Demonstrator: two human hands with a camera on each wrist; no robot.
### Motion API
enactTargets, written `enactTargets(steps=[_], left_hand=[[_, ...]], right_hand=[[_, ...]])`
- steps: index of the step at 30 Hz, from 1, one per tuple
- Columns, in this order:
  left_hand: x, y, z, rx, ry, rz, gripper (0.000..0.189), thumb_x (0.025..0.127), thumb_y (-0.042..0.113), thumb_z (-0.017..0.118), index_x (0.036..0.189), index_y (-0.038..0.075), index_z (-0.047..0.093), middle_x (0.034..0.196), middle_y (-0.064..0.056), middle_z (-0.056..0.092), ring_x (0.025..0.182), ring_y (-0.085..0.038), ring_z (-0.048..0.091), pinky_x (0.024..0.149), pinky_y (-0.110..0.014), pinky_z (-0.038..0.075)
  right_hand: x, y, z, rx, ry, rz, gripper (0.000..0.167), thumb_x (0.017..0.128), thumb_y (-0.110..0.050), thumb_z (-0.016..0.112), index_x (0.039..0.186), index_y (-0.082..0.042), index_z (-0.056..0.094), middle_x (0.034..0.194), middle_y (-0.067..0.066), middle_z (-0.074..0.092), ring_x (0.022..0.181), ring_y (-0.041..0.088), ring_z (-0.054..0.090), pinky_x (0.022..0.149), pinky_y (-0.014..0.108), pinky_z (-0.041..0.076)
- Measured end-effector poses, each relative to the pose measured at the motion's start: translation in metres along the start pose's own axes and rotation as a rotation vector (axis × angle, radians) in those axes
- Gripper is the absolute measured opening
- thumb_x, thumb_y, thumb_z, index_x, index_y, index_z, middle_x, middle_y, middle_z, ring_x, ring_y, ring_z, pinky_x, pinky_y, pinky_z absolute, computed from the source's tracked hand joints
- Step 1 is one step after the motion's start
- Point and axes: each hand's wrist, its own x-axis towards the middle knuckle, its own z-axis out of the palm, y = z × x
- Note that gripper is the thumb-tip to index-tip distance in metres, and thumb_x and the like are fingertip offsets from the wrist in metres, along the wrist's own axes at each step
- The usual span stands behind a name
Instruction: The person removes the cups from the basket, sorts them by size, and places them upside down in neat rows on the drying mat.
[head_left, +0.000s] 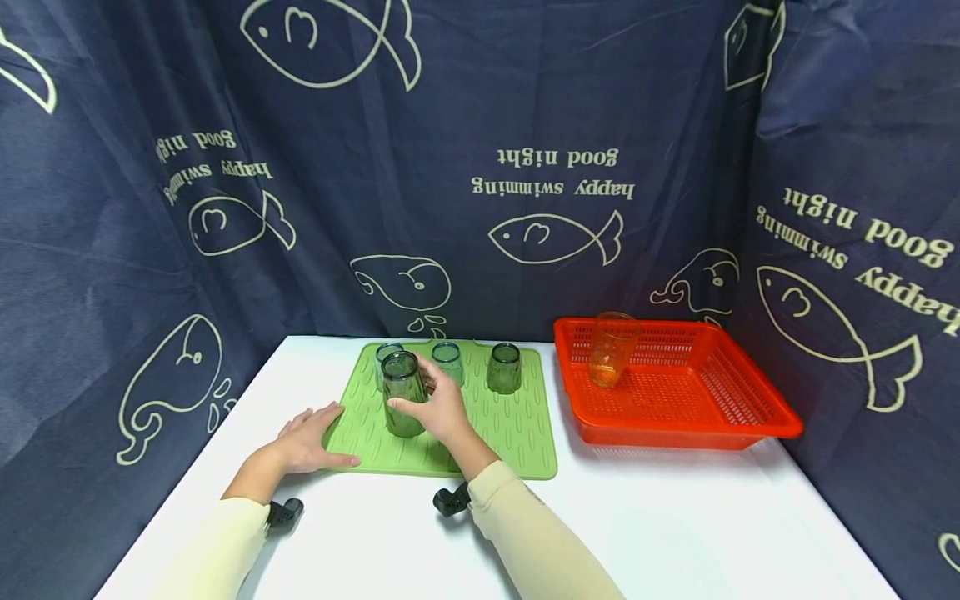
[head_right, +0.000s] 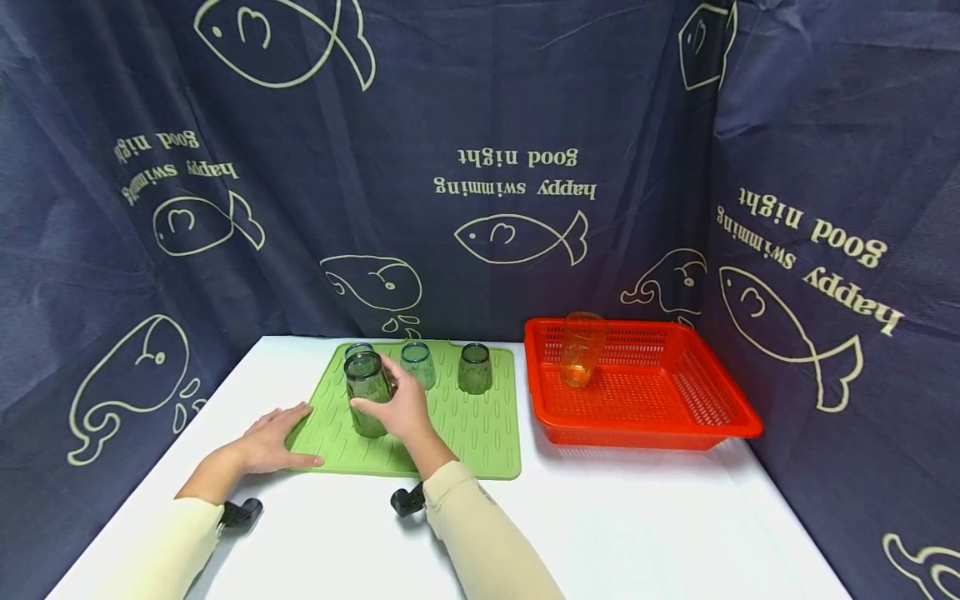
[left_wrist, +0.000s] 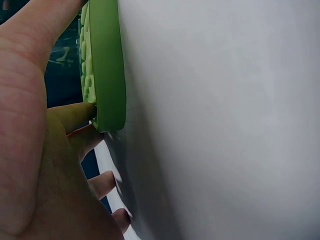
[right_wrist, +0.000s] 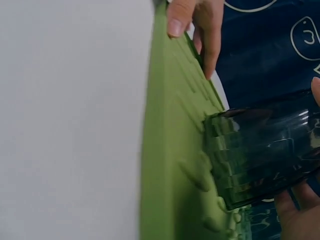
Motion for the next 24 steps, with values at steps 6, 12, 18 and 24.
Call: enactTargets(steps=[6, 12, 18, 24], left_hand=[[0.0, -0.001, 0.0, -0.007, -0.006, -0.007, 0.115, 0.074, 0.066, 0.08, 0.155, -0.002, 0.036, 0.162, -0.029, 0.033, 0.145, -0.063, 0.022, 0.117, -0.077, 0.018], [-0.001, -0.001, 0.0, -0.015, -0.008, -0.007, 0.116, 0.074, 0.067, 0.081, 0.155, -0.003, 0.036, 0.162, -0.029, 0.033, 0.146, -0.063, 0.022, 0.117, -0.077, 0.017], [0.0, -0.002, 0.0, -0.021, -0.004, -0.003, 0.116, 0.074, 0.066, 0.081, 0.155, -0.003, 0.035, 0.162, -0.029, 0.033, 0.146, -0.062, 0.022, 0.117, -0.077, 0.017], [0.0, -0.001, 0.001, -0.022, -0.009, -0.008, 0.116, 0.074, 0.066, 0.081, 0.155, -0.003, 0.036, 0.162, -0.029, 0.033, 0.146, -0.062, 0.022, 0.117, -0.077, 0.017]], right_hand=[[-0.013, 0.008, 0.0, 0.066, -0.024, 0.042, 0.092, 0.082, -0.032, 0.088, 0.159, -0.018, 0.039, 0.156, 0.006, 0.051, 0.142, 0.028, 0.051, 0.116, 0.046, 0.045], [-0.025, 0.014, -0.008, 0.153, -0.019, 0.058, 0.086, 0.085, -0.027, 0.086, 0.157, -0.014, 0.041, 0.159, 0.004, 0.047, 0.146, 0.03, 0.047, 0.12, 0.048, 0.042], [-0.033, 0.018, -0.026, 0.288, 0.063, 0.029, 0.075, 0.085, -0.016, 0.086, 0.151, -0.013, 0.05, 0.154, 0.009, 0.053, 0.143, 0.036, 0.048, 0.119, 0.05, 0.042], [-0.042, 0.022, -0.045, 0.379, 0.129, -0.047, 0.065, 0.086, -0.001, 0.081, 0.146, -0.002, 0.054, 0.15, 0.019, 0.054, 0.14, 0.042, 0.05, 0.116, 0.054, 0.044]])
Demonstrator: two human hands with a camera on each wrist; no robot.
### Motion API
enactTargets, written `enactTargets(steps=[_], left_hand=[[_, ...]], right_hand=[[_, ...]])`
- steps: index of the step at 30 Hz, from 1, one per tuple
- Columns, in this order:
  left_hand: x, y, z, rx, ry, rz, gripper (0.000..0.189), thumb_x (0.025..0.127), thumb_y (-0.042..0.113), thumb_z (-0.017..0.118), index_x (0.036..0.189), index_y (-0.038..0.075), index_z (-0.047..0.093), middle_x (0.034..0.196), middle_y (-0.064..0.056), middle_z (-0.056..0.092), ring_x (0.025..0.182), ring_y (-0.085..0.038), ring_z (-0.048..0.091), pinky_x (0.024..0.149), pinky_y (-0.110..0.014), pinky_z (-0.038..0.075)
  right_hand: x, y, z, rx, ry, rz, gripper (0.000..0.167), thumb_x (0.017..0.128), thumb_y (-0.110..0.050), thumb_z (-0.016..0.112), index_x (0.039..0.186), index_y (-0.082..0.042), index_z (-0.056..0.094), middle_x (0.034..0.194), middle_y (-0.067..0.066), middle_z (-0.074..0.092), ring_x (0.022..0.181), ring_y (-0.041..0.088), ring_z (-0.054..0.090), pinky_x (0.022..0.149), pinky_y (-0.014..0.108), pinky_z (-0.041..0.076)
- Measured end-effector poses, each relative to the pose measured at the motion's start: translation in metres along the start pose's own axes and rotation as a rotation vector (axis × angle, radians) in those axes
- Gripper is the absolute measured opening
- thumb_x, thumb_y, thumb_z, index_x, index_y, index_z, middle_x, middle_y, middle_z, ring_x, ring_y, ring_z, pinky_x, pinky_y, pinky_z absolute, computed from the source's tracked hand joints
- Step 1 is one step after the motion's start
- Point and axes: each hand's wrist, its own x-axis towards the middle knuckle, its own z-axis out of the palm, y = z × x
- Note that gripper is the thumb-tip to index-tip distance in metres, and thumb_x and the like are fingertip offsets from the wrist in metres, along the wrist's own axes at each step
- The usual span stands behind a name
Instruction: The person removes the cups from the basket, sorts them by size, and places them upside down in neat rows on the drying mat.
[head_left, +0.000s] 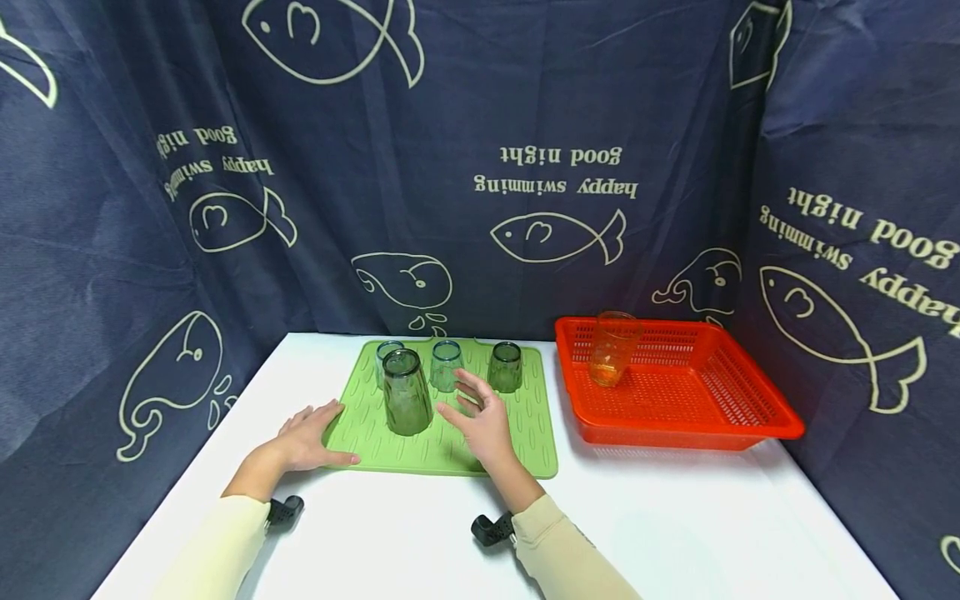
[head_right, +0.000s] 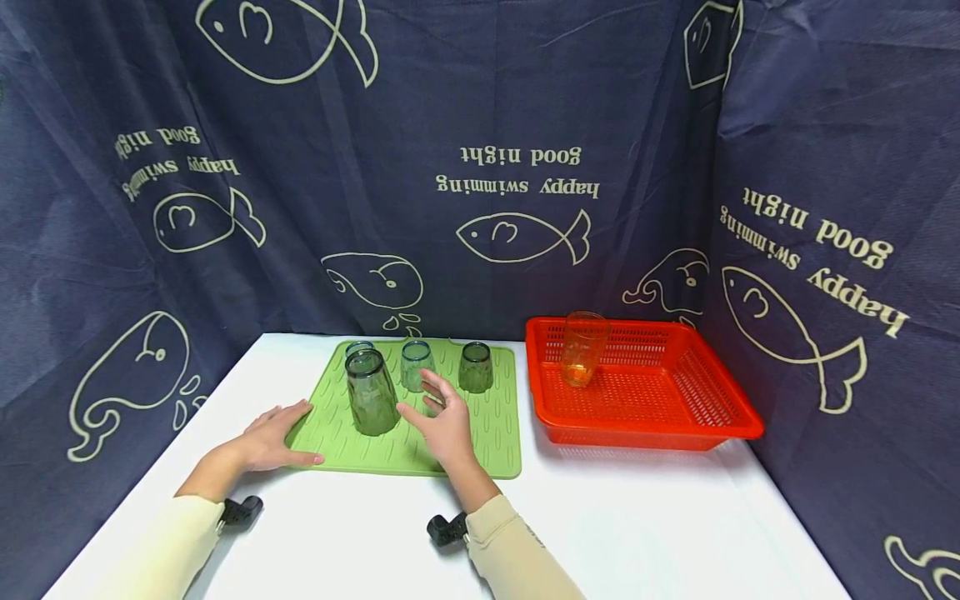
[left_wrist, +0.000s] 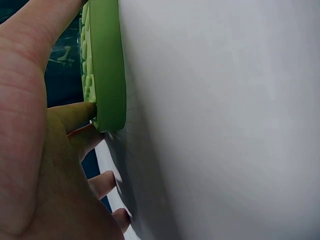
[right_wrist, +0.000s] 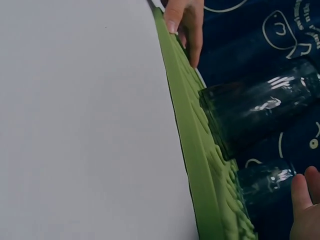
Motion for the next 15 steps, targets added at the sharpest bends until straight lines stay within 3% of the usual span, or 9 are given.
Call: enactTargets(steps=[7, 15], left_hand=[[0.0, 0.003, 0.001, 0.0, 0.0, 0.006, 0.116, 0.073, 0.066, 0.081, 0.155, -0.003, 0.035, 0.162, -0.029, 0.033, 0.146, -0.062, 0.022, 0.117, -0.077, 0.017], [0.001, 0.0, 0.0, 0.006, 0.006, 0.009, 0.117, 0.073, 0.067, 0.081, 0.155, -0.003, 0.035, 0.161, -0.029, 0.034, 0.145, -0.063, 0.023, 0.116, -0.078, 0.018]], right_hand=[[-0.013, -0.014, -0.027, -0.028, -0.01, -0.08, 0.059, 0.085, -0.003, 0.083, 0.139, -0.003, 0.061, 0.142, 0.011, 0.063, 0.133, 0.038, 0.058, 0.111, 0.042, 0.051], [-0.025, -0.039, -0.063, -0.07, -0.034, -0.172, 0.056, 0.085, 0.001, 0.081, 0.138, -0.002, 0.061, 0.14, 0.016, 0.064, 0.129, 0.034, 0.062, 0.108, 0.042, 0.053]])
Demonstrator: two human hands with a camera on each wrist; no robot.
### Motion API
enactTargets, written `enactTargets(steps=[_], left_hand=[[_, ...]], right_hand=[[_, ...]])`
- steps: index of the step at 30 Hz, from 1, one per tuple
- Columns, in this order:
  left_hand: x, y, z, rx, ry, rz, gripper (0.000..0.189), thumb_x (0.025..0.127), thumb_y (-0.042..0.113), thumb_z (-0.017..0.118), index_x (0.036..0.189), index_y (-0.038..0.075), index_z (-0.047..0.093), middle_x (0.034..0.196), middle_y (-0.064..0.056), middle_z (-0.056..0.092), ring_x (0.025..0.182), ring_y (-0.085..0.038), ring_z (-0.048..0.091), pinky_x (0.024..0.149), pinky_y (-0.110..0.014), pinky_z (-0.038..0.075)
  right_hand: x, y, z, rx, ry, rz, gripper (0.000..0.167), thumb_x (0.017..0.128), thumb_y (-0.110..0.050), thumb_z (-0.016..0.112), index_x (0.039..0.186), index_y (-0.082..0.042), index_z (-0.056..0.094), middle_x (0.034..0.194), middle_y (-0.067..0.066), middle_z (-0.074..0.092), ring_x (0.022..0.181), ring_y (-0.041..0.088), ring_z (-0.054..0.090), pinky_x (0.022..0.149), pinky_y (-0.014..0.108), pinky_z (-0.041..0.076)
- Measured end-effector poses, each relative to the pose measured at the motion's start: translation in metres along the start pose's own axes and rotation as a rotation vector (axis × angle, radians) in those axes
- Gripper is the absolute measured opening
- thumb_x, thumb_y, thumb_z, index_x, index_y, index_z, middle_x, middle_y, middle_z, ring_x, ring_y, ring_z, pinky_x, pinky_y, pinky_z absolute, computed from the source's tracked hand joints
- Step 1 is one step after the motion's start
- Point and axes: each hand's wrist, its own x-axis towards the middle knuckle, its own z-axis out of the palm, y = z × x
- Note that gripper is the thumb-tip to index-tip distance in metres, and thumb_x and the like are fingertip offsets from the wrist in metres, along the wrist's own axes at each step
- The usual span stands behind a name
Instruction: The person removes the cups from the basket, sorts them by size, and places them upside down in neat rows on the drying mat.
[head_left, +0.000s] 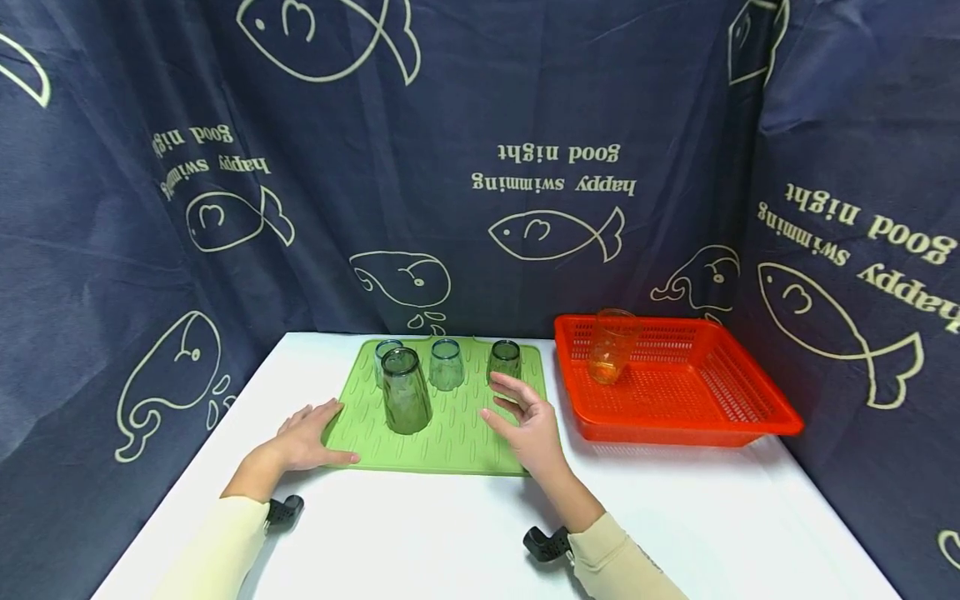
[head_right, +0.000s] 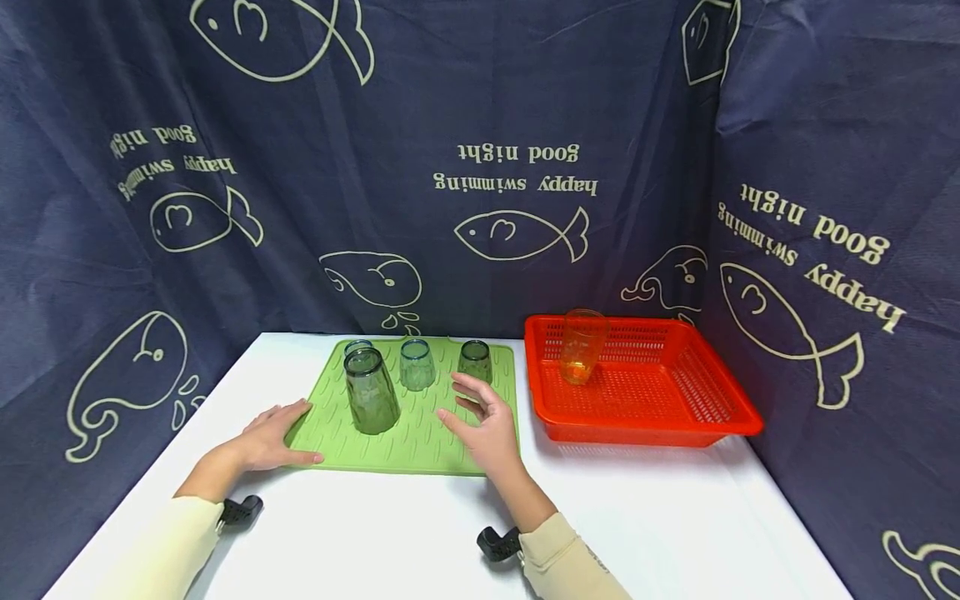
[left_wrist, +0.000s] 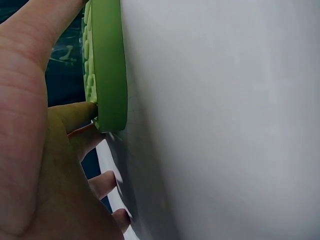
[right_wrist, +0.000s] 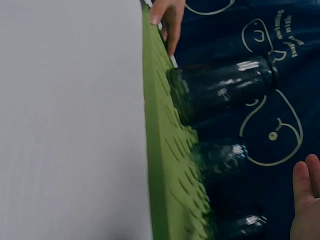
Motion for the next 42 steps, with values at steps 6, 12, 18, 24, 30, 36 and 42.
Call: enactTargets(steps=[6, 12, 18, 24, 30, 36, 42], left_hand=[[0.001, -0.002, -0.001, 0.012, 0.006, 0.004, 0.116, 0.073, 0.067, 0.08, 0.155, -0.002, 0.036, 0.161, -0.028, 0.034, 0.145, -0.063, 0.024, 0.115, -0.079, 0.019], [0.002, 0.0, -0.001, 0.003, 0.003, 0.003, 0.115, 0.074, 0.067, 0.08, 0.155, -0.003, 0.036, 0.161, -0.028, 0.033, 0.145, -0.063, 0.023, 0.116, -0.078, 0.019], [0.001, 0.0, -0.001, 0.0, -0.002, 0.002, 0.114, 0.074, 0.066, 0.08, 0.155, -0.002, 0.036, 0.161, -0.028, 0.033, 0.145, -0.063, 0.023, 0.115, -0.079, 0.018], [0.0, 0.001, -0.001, -0.006, 0.005, 0.005, 0.114, 0.075, 0.065, 0.08, 0.155, -0.002, 0.036, 0.161, -0.028, 0.034, 0.145, -0.064, 0.023, 0.114, -0.08, 0.019], [-0.002, 0.002, -0.001, -0.003, 0.006, -0.001, 0.114, 0.074, 0.065, 0.08, 0.154, -0.003, 0.036, 0.161, -0.029, 0.034, 0.145, -0.063, 0.024, 0.115, -0.078, 0.021], [-0.001, 0.0, -0.001, 0.004, 0.003, -0.003, 0.115, 0.074, 0.067, 0.079, 0.155, -0.003, 0.036, 0.161, -0.028, 0.034, 0.145, -0.063, 0.024, 0.115, -0.078, 0.022], [0.0, 0.0, 0.0, 0.004, 0.004, -0.002, 0.115, 0.074, 0.067, 0.079, 0.155, -0.002, 0.035, 0.161, -0.028, 0.034, 0.145, -0.063, 0.025, 0.115, -0.078, 0.022]], right_hand=[[-0.002, -0.016, -0.029, -0.008, -0.01, -0.053, 0.055, 0.084, 0.007, 0.079, 0.136, 0.002, 0.061, 0.138, 0.012, 0.066, 0.124, 0.023, 0.066, 0.104, 0.033, 0.056], [0.001, -0.027, -0.063, -0.002, 0.013, -0.107, 0.053, 0.084, 0.011, 0.076, 0.134, 0.011, 0.058, 0.131, 0.001, 0.07, 0.119, 0.023, 0.069, 0.1, 0.031, 0.058], [0.007, -0.034, -0.095, -0.012, 0.074, -0.126, 0.049, 0.084, 0.014, 0.075, 0.13, 0.015, 0.058, 0.126, 0.006, 0.072, 0.111, 0.021, 0.072, 0.094, 0.026, 0.06], [0.019, -0.039, -0.121, -0.063, 0.129, -0.143, 0.045, 0.085, 0.014, 0.074, 0.128, 0.013, 0.061, 0.122, 0.0, 0.074, 0.108, 0.02, 0.073, 0.091, 0.022, 0.06], [0.029, -0.045, -0.14, -0.092, 0.194, -0.133, 0.042, 0.086, 0.013, 0.073, 0.127, 0.014, 0.061, 0.117, -0.004, 0.074, 0.103, 0.01, 0.073, 0.086, 0.018, 0.06], [0.04, -0.051, -0.159, -0.163, 0.28, -0.099, 0.04, 0.087, 0.007, 0.075, 0.126, 0.009, 0.065, 0.115, -0.005, 0.074, 0.102, 0.011, 0.073, 0.087, 0.016, 0.059], [0.055, -0.057, -0.177, -0.274, 0.343, -0.014, 0.04, 0.089, -0.002, 0.078, 0.127, 0.004, 0.067, 0.11, -0.014, 0.073, 0.1, 0.007, 0.072, 0.087, 0.01, 0.056]])
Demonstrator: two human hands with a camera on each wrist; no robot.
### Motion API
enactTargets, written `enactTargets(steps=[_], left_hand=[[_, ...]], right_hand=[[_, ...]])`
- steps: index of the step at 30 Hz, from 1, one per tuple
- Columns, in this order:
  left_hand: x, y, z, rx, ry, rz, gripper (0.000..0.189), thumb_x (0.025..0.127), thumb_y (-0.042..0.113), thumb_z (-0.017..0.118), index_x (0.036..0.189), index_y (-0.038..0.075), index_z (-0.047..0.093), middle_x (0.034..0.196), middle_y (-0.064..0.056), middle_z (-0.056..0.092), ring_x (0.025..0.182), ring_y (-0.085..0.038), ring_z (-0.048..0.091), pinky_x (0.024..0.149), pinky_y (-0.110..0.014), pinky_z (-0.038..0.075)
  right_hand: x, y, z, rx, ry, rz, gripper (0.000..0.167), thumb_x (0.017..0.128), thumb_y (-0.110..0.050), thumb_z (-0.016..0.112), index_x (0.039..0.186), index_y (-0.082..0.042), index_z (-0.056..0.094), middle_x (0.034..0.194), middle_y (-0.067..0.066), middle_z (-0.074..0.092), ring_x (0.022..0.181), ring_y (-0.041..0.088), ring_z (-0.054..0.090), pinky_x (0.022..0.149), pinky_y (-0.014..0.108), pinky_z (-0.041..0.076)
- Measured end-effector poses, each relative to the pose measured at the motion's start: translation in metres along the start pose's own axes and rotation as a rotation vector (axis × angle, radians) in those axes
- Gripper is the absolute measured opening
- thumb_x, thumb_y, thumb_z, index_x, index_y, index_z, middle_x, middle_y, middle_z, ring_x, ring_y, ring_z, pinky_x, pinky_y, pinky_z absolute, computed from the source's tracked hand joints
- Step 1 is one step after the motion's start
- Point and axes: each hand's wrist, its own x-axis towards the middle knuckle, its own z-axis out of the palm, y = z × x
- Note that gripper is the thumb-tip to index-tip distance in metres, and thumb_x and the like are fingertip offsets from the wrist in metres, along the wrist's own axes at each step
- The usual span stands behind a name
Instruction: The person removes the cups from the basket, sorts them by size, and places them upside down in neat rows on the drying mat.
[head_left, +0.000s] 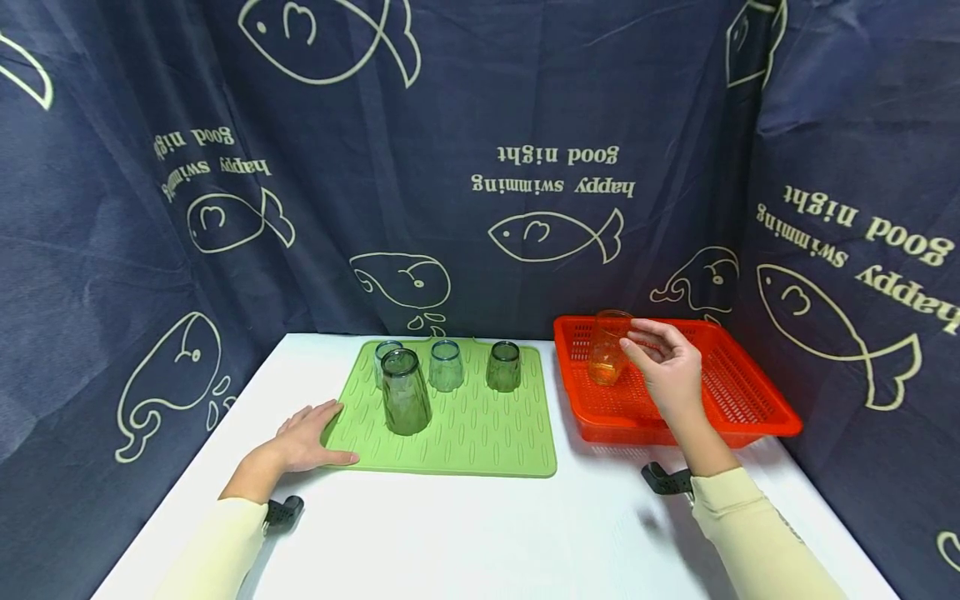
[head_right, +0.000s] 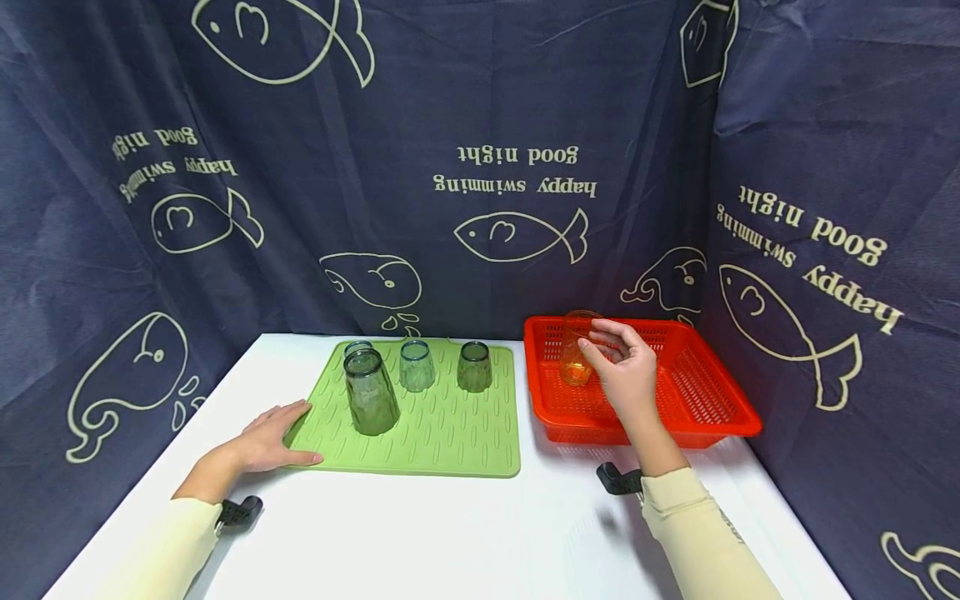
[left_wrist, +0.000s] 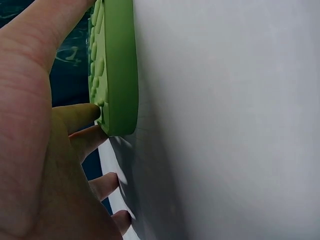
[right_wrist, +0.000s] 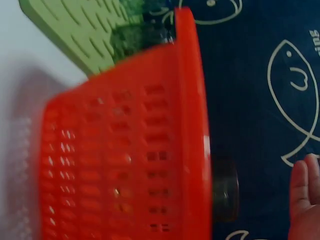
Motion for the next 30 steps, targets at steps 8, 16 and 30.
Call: enactTargets(steps=[8, 16, 30], left_hand=[[0.0, 0.0, 0.0, 0.001, 0.003, 0.007, 0.114, 0.075, 0.066, 0.079, 0.155, -0.002, 0.036, 0.161, -0.027, 0.034, 0.144, -0.063, 0.025, 0.114, -0.077, 0.024], [-0.001, 0.001, -0.001, 0.003, 0.002, 0.006, 0.114, 0.075, 0.066, 0.079, 0.155, -0.002, 0.036, 0.161, -0.027, 0.034, 0.144, -0.062, 0.026, 0.114, -0.078, 0.024], [-0.002, 0.002, 0.0, 0.005, 0.011, 0.007, 0.114, 0.074, 0.066, 0.08, 0.155, -0.002, 0.037, 0.161, -0.027, 0.035, 0.145, -0.062, 0.025, 0.114, -0.078, 0.023]], right_hand=[[0.022, -0.007, -0.012, -0.178, -0.042, 0.069, 0.04, 0.091, -0.023, 0.08, 0.126, -0.008, 0.068, 0.109, -0.018, 0.068, 0.102, 0.0, 0.068, 0.086, 0.005, 0.052], [0.041, -0.001, -0.022, -0.337, -0.151, 0.157, 0.06, 0.091, -0.039, 0.079, 0.138, -0.008, 0.059, 0.14, 0.01, 0.06, 0.125, 0.028, 0.059, 0.078, 0.004, 0.05], [0.072, 0.023, -0.033, -0.49, -0.447, 0.341, 0.106, 0.083, -0.048, 0.084, 0.161, -0.008, 0.025, 0.164, 0.027, 0.028, 0.147, 0.049, 0.032, 0.116, 0.066, 0.037]])
